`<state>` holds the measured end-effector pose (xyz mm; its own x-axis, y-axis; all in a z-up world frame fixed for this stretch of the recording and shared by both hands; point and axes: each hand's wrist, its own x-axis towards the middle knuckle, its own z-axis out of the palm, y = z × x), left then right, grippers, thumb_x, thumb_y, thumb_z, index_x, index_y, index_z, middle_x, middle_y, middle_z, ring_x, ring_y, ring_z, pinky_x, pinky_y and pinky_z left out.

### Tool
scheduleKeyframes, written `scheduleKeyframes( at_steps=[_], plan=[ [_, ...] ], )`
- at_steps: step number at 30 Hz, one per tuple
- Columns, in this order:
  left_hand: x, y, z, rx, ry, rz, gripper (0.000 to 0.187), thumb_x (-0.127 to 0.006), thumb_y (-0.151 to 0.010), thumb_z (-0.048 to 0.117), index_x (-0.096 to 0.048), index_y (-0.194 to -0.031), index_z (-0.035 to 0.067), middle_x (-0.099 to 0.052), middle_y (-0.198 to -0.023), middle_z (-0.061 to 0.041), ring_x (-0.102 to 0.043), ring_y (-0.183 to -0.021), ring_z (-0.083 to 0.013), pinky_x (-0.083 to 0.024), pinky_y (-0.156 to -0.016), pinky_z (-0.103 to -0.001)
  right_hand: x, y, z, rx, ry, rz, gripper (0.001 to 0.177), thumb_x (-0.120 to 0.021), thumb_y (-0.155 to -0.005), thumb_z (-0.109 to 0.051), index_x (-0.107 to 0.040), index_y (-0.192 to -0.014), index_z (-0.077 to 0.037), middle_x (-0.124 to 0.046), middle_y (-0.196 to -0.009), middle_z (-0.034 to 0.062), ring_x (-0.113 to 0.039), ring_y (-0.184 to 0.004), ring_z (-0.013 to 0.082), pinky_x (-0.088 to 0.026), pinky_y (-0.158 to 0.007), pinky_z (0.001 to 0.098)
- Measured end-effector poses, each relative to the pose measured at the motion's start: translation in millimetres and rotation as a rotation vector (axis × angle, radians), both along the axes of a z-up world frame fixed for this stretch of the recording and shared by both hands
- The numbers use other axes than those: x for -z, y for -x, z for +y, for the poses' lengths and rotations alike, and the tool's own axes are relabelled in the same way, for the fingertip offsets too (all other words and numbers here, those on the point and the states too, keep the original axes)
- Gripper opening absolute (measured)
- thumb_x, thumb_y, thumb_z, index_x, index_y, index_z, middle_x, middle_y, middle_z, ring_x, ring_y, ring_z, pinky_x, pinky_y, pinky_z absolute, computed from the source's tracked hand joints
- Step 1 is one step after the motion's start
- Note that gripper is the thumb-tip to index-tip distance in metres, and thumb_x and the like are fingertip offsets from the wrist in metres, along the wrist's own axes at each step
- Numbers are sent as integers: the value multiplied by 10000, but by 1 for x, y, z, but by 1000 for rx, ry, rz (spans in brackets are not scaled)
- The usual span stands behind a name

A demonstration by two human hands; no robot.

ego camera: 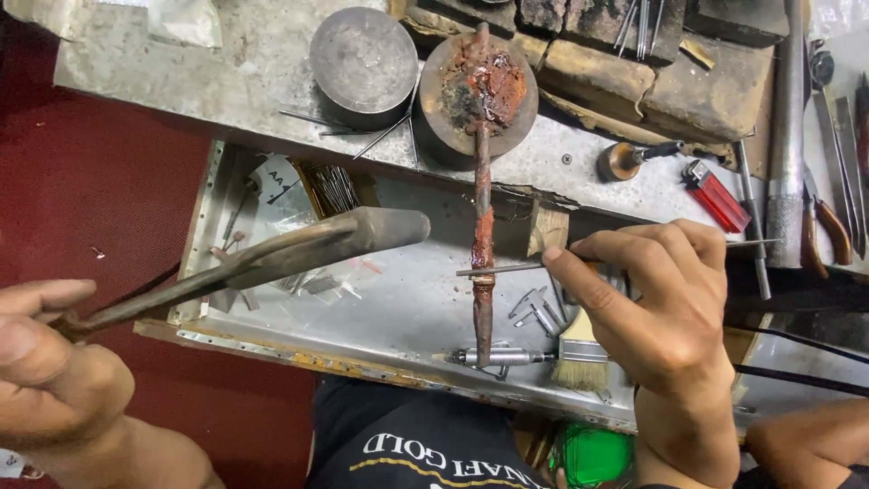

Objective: Shaping a metal ring using a hammer, mandrel, and torch at a jewelry workbench.

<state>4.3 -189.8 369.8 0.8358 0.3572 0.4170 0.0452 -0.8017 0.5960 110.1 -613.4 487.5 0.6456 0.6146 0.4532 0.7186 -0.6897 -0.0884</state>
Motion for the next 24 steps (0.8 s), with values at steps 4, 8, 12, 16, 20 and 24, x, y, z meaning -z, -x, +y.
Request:
scheduleKeyframes(
  at_steps=[4, 8, 12, 16, 20, 24],
  plan=[
    [-1, 1, -2, 19, -27, -22, 735, -229, -1384, 226, -736, -1119, -237, -687, -1035, -296, -575, -848, -364, -434, -797, -430, 0, -1, 0, 1, 5, -22, 173, -709, -1027, 42, -775, -1089, -106, -700, -969, 111, -651, -796, 275, -378, -867, 433],
    [1, 2, -3, -47, -1, 9, 724, -241, -1388, 233, -750, -1130, -214, -685, -1013, -259, -524, -767, -310, -383, -728, -395, -1, -2, 1, -11, 3, -38, 157, -741, -1014, 47, -778, -1055, -100, -698, -964, 113, -643, -779, 273, -375, -861, 427],
    [0, 3, -1, -25, -24, 4, 703, -256, -1405, 209, -741, -1124, -216, -700, -1032, -266, -585, -828, -342, -454, -794, -409, -2, -4, 3, -32, -6, -36, 140, -760, -999, 46, -790, -1027, -88, -693, -942, 113, -634, -764, 266, -368, -856, 424],
    [0, 1, -2, 3, 11, -2, 772, -214, -1369, 290, -706, -1075, -227, -684, -1031, -305, -571, -847, -354, -397, -784, -421, 13, 2, -8, 47, -99, -42, 162, -875, -958, 52, -805, -1010, -84, -714, -921, 106, -650, -792, 264, -367, -862, 421],
    [-20, 0, -13, 0, -8, 65, 700, -255, -1371, 218, -767, -1147, -203, -700, -1050, -260, -551, -812, -316, -408, -778, -401, 46, 14, -27, 124, -320, 2, 56, -710, -1006, 56, -739, -1042, 24, -653, -948, 194, -605, -803, 280, -442, -751, 389],
    [-48, -2, -15, 107, 55, 189, 580, -332, -1327, 190, -725, -1283, -234, -647, -1116, -265, -411, -715, -238, -285, -710, -337, 80, 33, -25, 228, -472, 84, 116, -711, -969, 90, -698, -1071, 37, -664, -968, 208, -649, -813, 280, -547, -715, 339]
  ],
)
